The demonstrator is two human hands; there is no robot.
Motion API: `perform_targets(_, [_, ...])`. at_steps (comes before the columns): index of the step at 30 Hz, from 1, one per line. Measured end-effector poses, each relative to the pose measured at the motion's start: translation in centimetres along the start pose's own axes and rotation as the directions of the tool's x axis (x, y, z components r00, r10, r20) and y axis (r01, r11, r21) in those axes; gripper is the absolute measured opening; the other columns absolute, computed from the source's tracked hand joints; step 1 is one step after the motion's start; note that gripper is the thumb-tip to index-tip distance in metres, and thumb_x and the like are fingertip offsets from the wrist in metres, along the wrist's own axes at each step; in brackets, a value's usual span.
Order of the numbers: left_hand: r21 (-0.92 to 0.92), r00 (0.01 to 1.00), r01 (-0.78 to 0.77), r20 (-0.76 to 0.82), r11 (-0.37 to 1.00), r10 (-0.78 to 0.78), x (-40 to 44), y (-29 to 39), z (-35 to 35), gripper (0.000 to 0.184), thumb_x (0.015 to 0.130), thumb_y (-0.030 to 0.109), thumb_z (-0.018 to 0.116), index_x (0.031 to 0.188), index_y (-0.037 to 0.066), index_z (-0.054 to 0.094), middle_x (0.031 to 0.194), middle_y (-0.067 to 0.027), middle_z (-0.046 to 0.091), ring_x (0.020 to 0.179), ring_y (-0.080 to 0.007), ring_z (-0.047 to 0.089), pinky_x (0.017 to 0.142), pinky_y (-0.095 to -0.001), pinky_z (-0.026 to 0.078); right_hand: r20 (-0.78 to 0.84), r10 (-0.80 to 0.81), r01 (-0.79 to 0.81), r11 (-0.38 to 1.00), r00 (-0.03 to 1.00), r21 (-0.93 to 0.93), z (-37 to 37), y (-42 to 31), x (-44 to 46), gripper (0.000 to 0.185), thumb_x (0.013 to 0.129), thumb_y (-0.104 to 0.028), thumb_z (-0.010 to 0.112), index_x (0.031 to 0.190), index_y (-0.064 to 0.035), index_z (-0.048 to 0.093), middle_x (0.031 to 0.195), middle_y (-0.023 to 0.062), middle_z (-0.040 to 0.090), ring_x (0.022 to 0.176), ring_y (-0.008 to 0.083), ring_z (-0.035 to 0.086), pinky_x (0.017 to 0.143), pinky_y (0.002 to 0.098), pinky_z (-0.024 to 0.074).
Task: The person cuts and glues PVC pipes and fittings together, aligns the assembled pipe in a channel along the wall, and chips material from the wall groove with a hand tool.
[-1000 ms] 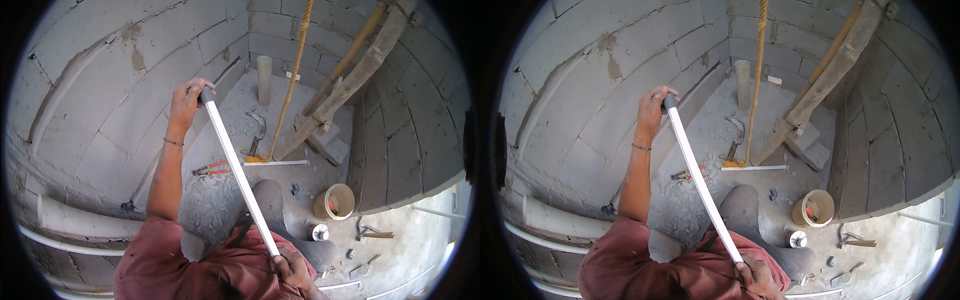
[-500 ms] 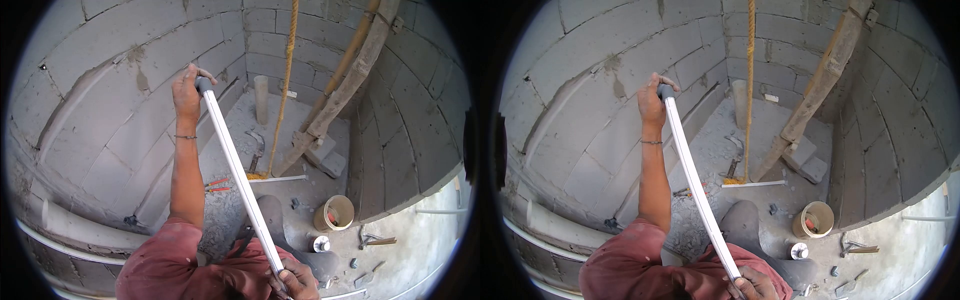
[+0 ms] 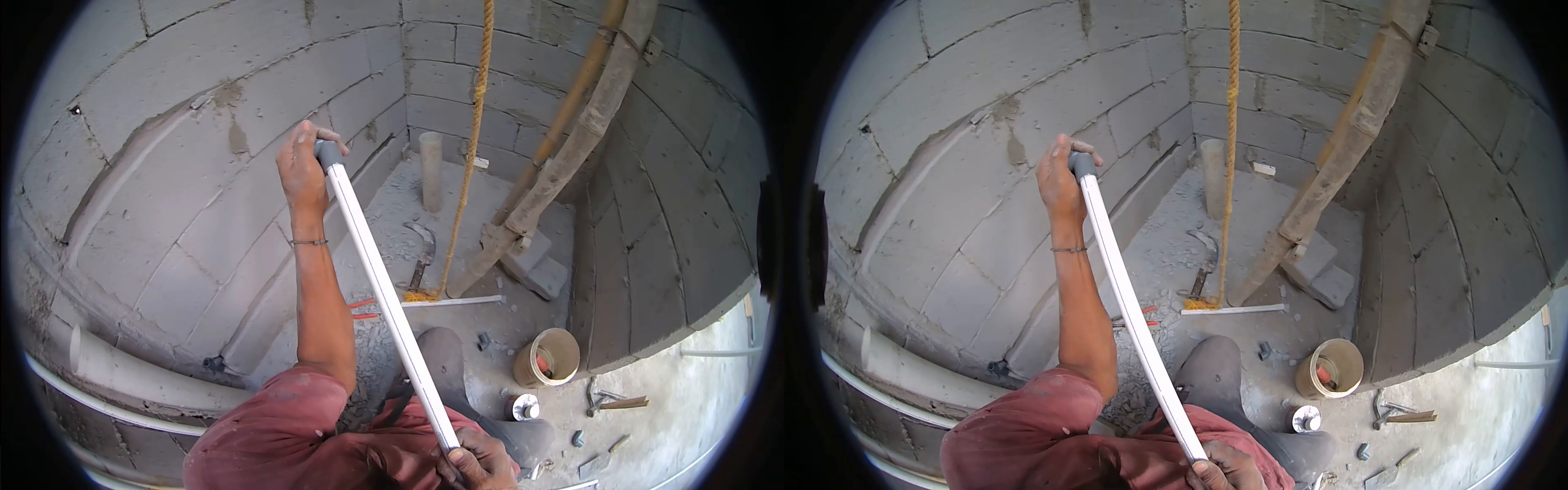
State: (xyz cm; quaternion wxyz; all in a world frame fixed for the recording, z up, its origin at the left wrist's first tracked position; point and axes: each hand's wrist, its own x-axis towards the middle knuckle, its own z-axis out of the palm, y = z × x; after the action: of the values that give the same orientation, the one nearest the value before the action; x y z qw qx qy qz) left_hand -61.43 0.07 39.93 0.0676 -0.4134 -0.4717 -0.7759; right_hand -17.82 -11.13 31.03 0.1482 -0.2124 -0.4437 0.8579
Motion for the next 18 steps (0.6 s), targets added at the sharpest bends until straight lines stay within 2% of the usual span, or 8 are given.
perform_targets(7, [-0.017, 0.999, -0.046, -0.011, 0.999, 0.046, 0.1, 0.1, -1.3, 0.045, 0.106, 0.033, 0.044, 0.082, 0.001, 0.064, 0.067, -0.0117, 0.063, 0.062, -0.0149, 0.055, 0.058, -0.0282, 0.043, -0.041, 0.027, -0.030, 0.997, 0.999, -0.076, 1.0, -0.4, 0.2, 0.035, 0.102, -0.011, 0.050, 0.133, 0.0037, 0.055, 0.093, 0.0017, 0.061, 0.067, 0.0042, 0.048, 0.058, 0.0204, 0.0375])
perform_targets(9, [-0.025, 0.999, -0.039, 0.001, 0.999, 0.039, 0.3, -0.7, -1.4, 0.045, 0.106, 0.034, 0.044, 0.082, 0.001, 0.064, 0.067, -0.0118, 0.063, 0.063, -0.0150, 0.056, 0.059, -0.0281, 0.043, -0.377, 0.082, -0.109, 0.993, 0.923, -0.053, 2.1, 0.8, -0.1, 0.031, 0.104, -0.013, 0.049, 0.129, 0.0022, 0.058, 0.082, -0.0002, 0.059, 0.060, 0.0036, 0.046, 0.053, 0.0199, 0.0354])
perform_targets(10, [-0.054, 0.999, 0.017, 0.045, 0.998, -0.015, 0.5, -1.6, -1.2, 0.047, 0.107, 0.034, 0.042, 0.081, 0.001, 0.064, 0.069, -0.0121, 0.064, 0.065, -0.0160, 0.058, 0.063, -0.0291, 0.046, -0.370, 0.079, -0.106, 0.993, 0.926, -0.053, 1.7, 0.0, 0.4, 0.031, 0.104, -0.013, 0.049, 0.129, 0.0022, 0.058, 0.082, -0.0002, 0.059, 0.060, 0.0036, 0.046, 0.053, 0.0199, 0.0354])
perform_targets(12, [-0.093, 0.994, 0.070, 0.086, 0.993, -0.062, 0.4, -2.7, -1.2, 0.049, 0.108, 0.035, 0.040, 0.080, 0.002, 0.064, 0.071, -0.0125, 0.066, 0.067, -0.0170, 0.060, 0.067, -0.0302, 0.049, -0.069, 0.187, -0.195, 0.971, 0.980, -0.142, 0.2, -2.7, 1.6, 0.027, 0.105, -0.015, 0.049, 0.124, 0.0006, 0.060, 0.068, -0.0039, 0.054, 0.050, 0.0034, 0.042, 0.047, 0.0186, 0.0314])
perform_targets(13, [-0.203, 0.980, 0.173, 0.131, 0.964, -0.149, 0.3, -3.1, -1.5, 0.050, 0.108, 0.036, 0.040, 0.080, 0.002, 0.064, 0.075, -0.0140, 0.067, 0.073, -0.0201, 0.063, 0.074, -0.0323, 0.051, -0.073, 0.093, -0.100, 0.991, 0.993, -0.088, 0.1, -1.7, 2.1, 0.027, 0.106, -0.018, 0.049, 0.119, 0.0001, 0.062, 0.059, -0.0063, 0.047, 0.043, 0.0035, 0.037, 0.043, 0.0185, 0.0280])
perform_targets(15, [-0.374, 0.924, 0.349, 0.291, 0.859, -0.248, 1.4, -4.7, -3.2, 0.052, 0.107, 0.041, 0.040, 0.082, 0.003, 0.065, 0.086, -0.0174, 0.069, 0.091, -0.0297, 0.068, 0.091, -0.0408, 0.051, -0.036, 0.072, -0.077, 0.988, 0.997, -0.135, -1.0, -1.7, 2.7, 0.027, 0.106, -0.020, 0.049, 0.118, -0.0002, 0.063, 0.060, -0.0055, 0.048, 0.044, 0.0035, 0.039, 0.043, 0.0187, 0.0289])
perform_targets(16, [-0.379, 0.921, 0.356, 0.295, 0.854, -0.254, 1.7, -4.3, -2.9, 0.052, 0.107, 0.041, 0.040, 0.082, 0.003, 0.065, 0.086, -0.0174, 0.069, 0.091, -0.0297, 0.068, 0.091, -0.0408, 0.051, 0.008, 0.076, -0.074, 0.982, 0.997, -0.174, -1.1, -1.8, 2.6, 0.028, 0.106, -0.023, 0.049, 0.117, -0.0004, 0.063, 0.061, -0.0048, 0.050, 0.044, 0.0035, 0.040, 0.042, 0.0190, 0.0297])
perform_targets(18, [-0.703, 0.944, 0.278, 0.072, 0.655, -0.323, 3.0, -3.3, -2.5, 0.052, 0.106, 0.045, 0.040, 0.077, 0.006, 0.060, 0.078, -0.0130, 0.065, 0.082, -0.0276, 0.065, 0.085, -0.0401, 0.052, 0.013, 0.130, -0.128, 0.988, 0.991, -0.091, -0.9, -2.2, 2.6, 0.034, 0.105, -0.031, 0.052, 0.116, -0.0009, 0.063, 0.062, -0.0045, 0.051, 0.045, 0.0037, 0.041, 0.042, 0.0195, 0.0305])
